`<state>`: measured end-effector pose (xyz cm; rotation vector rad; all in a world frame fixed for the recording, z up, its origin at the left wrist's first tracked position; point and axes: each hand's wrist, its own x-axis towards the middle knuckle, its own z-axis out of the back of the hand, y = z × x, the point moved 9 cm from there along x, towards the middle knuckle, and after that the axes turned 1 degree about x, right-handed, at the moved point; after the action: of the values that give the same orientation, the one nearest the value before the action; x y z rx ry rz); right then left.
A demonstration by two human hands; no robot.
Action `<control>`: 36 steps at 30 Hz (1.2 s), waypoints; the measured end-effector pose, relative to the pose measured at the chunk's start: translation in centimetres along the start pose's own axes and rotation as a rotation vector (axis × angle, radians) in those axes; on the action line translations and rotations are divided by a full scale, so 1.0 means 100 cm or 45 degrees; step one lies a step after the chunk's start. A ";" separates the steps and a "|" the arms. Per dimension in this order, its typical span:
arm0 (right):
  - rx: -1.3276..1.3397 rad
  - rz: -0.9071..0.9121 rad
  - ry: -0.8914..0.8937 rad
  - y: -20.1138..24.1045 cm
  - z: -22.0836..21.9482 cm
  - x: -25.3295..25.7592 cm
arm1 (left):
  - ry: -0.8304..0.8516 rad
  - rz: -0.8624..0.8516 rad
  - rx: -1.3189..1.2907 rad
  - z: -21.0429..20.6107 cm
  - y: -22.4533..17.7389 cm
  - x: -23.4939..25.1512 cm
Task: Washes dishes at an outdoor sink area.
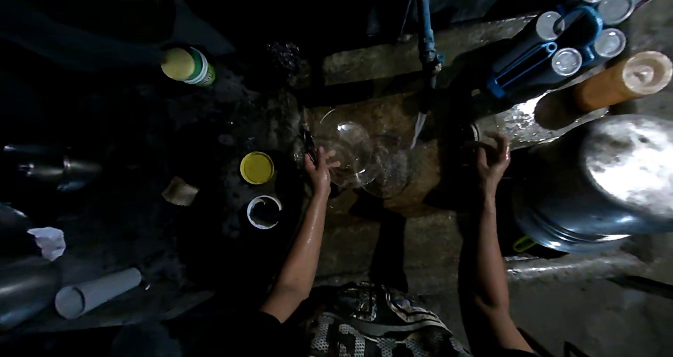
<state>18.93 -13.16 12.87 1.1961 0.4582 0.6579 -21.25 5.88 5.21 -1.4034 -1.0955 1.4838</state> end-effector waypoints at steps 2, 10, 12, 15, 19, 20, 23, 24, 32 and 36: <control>0.245 -0.017 -0.050 -0.002 -0.011 -0.003 | 0.015 0.046 -0.006 -0.016 0.014 -0.002; 0.643 -0.336 0.145 -0.028 -0.116 -0.003 | 0.043 0.255 0.072 -0.056 0.033 -0.013; 0.622 -0.355 0.209 -0.032 -0.135 -0.006 | 0.043 0.299 0.047 -0.054 0.035 -0.010; 0.344 -0.360 0.289 -0.034 -0.153 -0.009 | 0.042 0.370 0.011 -0.047 0.032 -0.007; -0.177 -0.234 0.433 -0.035 -0.165 -0.007 | 0.014 0.440 0.028 -0.023 0.023 -0.001; -0.234 -0.260 0.380 -0.039 -0.163 -0.011 | -0.005 0.401 0.032 -0.016 0.015 0.001; -0.275 -0.314 0.178 -0.071 -0.167 -0.046 | -0.029 0.288 0.026 0.006 -0.010 0.008; -0.316 -0.252 0.336 -0.085 -0.184 -0.067 | -0.035 0.258 0.038 0.015 -0.017 0.011; -0.859 0.383 0.970 -0.131 -0.233 -0.059 | -0.261 0.077 0.097 0.077 -0.080 0.022; -0.951 0.284 0.462 -0.138 -0.261 -0.047 | -0.287 0.058 0.116 0.087 -0.089 0.018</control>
<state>1.69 -1.16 -8.43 0.4171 0.3298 1.1262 -30.18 9.70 13.18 -1.2275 -1.1225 1.7354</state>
